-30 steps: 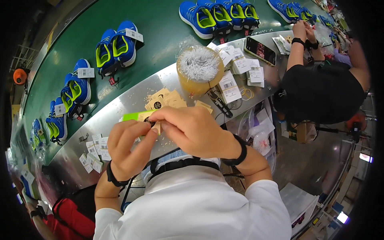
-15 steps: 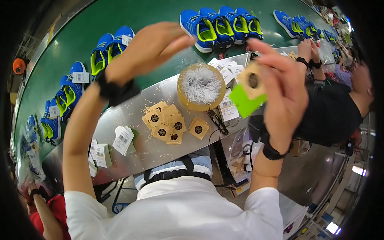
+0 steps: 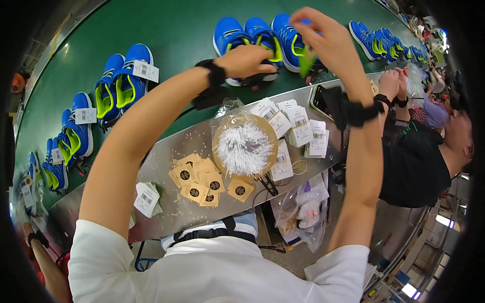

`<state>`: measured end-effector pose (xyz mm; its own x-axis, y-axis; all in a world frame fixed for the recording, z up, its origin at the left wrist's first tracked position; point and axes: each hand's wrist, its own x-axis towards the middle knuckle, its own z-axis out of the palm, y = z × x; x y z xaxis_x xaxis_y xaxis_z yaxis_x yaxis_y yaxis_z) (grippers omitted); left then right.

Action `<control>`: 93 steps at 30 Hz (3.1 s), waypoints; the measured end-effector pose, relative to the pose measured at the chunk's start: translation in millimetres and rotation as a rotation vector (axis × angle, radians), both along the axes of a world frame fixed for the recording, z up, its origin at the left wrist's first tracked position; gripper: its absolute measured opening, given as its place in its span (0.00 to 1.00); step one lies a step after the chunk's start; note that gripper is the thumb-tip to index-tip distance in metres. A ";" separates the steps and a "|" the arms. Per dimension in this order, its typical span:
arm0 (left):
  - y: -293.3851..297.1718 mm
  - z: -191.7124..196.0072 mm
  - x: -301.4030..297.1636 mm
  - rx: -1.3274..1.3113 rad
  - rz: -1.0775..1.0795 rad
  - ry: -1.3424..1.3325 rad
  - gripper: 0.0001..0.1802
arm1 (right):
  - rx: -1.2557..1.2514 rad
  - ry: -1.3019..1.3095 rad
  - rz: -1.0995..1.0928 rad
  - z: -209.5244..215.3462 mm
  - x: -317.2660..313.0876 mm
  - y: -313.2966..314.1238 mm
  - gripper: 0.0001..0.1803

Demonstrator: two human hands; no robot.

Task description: The recorder is attaching circular product labels and rectangular tags to blue sneakers as they move along a conveyor belt.

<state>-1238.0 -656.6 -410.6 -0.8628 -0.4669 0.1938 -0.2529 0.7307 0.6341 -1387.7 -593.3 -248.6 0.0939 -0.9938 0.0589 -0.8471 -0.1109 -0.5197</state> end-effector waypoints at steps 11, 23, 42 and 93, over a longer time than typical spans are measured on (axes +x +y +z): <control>-9.3 17.9 182.2 -0.003 0.099 0.065 0.16 | 0.135 0.583 0.461 -92.5 70.4 -59.5 0.12; -85.6 11.1 146.5 0.317 0.302 -0.224 0.10 | 0.120 0.303 0.341 -129.5 115.4 -103.2 0.08; -57.3 -5.3 165.5 -0.043 0.631 -0.037 0.14 | -0.117 0.131 0.360 -145.2 147.0 -104.8 0.10; -14.5 -22.9 199.3 1.067 0.817 1.132 0.07 | 0.664 -0.435 0.293 -162.8 210.9 -154.0 0.08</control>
